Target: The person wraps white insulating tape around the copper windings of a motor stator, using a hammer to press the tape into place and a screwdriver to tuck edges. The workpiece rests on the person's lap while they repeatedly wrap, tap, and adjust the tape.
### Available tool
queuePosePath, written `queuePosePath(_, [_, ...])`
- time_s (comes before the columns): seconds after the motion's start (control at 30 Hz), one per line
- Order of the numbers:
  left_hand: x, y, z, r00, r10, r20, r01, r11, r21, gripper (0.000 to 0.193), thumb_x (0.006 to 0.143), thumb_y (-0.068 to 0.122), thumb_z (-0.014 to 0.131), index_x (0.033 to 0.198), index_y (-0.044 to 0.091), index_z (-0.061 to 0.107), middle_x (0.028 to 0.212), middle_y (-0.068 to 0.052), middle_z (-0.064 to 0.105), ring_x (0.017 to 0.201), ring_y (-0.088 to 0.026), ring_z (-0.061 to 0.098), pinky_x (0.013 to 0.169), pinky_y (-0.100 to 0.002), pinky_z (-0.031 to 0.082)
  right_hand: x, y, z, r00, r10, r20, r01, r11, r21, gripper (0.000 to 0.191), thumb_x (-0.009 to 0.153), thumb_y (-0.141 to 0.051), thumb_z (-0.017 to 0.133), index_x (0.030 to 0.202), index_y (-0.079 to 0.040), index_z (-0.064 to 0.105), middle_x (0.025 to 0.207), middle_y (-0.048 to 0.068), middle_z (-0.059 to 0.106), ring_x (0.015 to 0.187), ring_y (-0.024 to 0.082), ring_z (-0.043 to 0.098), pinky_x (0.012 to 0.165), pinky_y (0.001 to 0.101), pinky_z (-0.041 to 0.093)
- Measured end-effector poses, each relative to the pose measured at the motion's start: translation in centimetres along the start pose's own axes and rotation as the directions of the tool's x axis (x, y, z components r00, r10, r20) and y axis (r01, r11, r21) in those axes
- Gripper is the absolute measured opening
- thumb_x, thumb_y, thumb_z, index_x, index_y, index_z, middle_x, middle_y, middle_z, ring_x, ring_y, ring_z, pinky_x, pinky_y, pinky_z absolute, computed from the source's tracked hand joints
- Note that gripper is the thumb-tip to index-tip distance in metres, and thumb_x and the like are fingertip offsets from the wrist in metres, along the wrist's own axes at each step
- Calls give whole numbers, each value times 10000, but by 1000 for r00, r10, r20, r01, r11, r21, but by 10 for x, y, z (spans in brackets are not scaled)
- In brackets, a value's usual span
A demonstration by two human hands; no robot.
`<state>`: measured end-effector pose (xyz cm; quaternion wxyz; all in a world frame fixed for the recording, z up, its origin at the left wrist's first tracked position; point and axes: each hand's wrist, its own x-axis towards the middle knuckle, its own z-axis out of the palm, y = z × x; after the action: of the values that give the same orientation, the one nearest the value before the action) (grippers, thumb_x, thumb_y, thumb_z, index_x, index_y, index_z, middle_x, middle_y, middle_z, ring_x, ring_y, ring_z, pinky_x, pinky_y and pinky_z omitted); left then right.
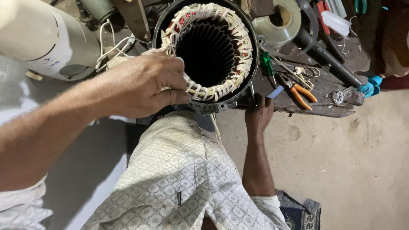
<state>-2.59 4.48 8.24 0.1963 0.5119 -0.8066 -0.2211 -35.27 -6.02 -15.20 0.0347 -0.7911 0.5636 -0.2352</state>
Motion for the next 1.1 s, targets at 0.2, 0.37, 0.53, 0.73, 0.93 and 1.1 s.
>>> queuePosePath(0.2, [28,-50,14,969,102,223,138,525,-840,296,1029,345,586,1024,101,754,908,-23,765,916,-165,737,884,-365,622,6,-5,2,997,78,3,-78,996,-42,178,991,-189,700,1022,-20,655,1035,196,630,929,439,622,763,525,500])
queuePosePath(0.37, [52,-77,7,972,231,52,-207,936,-284,333,1052,316,584,872,45,652,665,-76,620,649,-242,588,656,-441,508,7,-11,-11,957,252,144,-274,947,165,170,1058,-166,637,1039,-3,683,827,139,687,739,345,673,628,422,508])
queuePosePath(0.53, [62,-96,7,918,397,11,-341,802,-491,421,1071,339,555,772,45,592,580,-78,548,494,-222,570,479,-418,439,-27,-57,-78,908,405,-109,-250,731,634,236,1130,-190,636,1195,32,685,885,13,608,705,78,530,594,239,418])
queuePosePath(0.73, [49,-118,33,893,399,-210,-441,681,-585,443,1141,345,490,807,63,564,656,-71,515,575,-226,562,525,-406,421,-73,-132,-135,959,271,-77,-201,848,490,261,1081,-250,575,1063,-7,668,701,11,619,496,49,502,448,214,390])
queuePosePath(0.93, [48,-120,31,914,331,-236,-395,590,-704,466,1153,345,477,780,77,559,619,-41,472,509,-180,513,478,-374,382,-75,-180,-156,987,160,-12,-151,956,251,312,1123,-296,637,1060,9,627,877,98,667,608,103,582,500,226,451])
queuePosePath(1.1, [49,-117,35,891,334,-307,-453,613,-648,405,1105,295,519,759,98,590,535,1,450,424,-149,464,413,-351,346,-86,-187,-152,944,301,132,-329,848,416,392,1116,-388,527,1001,-29,632,754,10,648,566,58,547,485,231,429])
